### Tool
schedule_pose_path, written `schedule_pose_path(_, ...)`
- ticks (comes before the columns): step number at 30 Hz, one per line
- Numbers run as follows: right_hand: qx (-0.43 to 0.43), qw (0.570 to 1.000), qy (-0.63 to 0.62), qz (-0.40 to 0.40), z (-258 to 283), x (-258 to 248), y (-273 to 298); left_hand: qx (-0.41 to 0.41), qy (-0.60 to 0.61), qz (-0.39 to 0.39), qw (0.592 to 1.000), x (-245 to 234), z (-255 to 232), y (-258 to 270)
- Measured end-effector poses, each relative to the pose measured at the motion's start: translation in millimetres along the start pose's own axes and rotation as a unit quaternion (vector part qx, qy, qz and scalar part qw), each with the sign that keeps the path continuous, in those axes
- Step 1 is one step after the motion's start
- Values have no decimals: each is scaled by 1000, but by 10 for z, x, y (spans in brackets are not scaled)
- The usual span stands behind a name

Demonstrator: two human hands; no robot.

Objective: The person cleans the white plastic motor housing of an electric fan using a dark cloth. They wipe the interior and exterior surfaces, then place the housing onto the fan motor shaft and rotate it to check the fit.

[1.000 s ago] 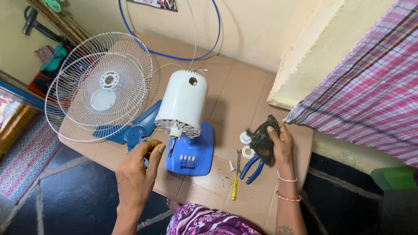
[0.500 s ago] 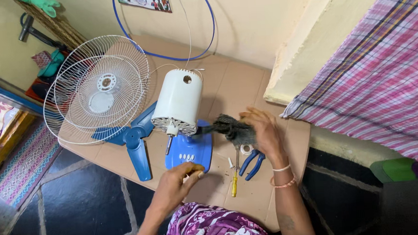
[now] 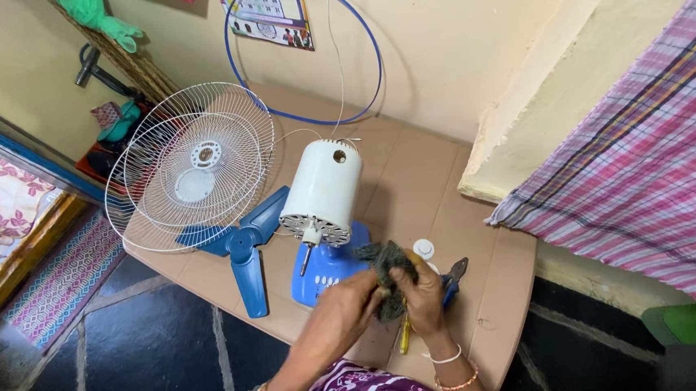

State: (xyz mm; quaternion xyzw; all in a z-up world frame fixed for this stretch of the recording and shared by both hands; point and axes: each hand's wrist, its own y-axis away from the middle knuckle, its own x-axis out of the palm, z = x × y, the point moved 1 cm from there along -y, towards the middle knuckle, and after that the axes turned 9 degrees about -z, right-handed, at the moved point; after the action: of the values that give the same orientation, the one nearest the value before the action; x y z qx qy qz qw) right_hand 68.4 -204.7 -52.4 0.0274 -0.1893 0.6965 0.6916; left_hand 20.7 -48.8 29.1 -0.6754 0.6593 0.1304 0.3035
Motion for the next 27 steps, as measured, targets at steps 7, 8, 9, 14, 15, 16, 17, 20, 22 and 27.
schedule_pose_path(7,-124,983,134,-7,147,422,-393,108,-88,-227,964,-895,55,-788)
schedule_pose_path(8,-205,960,190,28,166,527,-400,55,-67,-175,981,-884,151,-977)
schedule_pose_path(9,-255,938,230,40,159,627,-436,5,-47,-127,991,-870,250,-1140)
schedule_pose_path(14,-381,872,308,25,-251,654,-310,-35,6,-47,998,-672,619,-1370)
schedule_pose_path(15,-343,888,304,22,-379,567,-227,-43,12,-36,998,-656,661,-1356)
schedule_pose_path(16,-305,904,300,19,-488,462,-141,-49,6,-43,998,-659,689,-1331)
schedule_pose_path(17,-266,917,297,13,-583,382,-91,-53,0,-48,997,-665,700,-1316)
schedule_pose_path(20,-44,936,335,-96,-704,201,-90,-72,-18,-51,996,-664,686,-1305)
schedule_pose_path(22,-53,967,231,-90,-613,178,-221,-69,-30,-49,996,-632,669,-1346)
schedule_pose_path(27,-304,927,203,82,-350,552,-551,-46,-36,-54,997,-613,711,-1292)
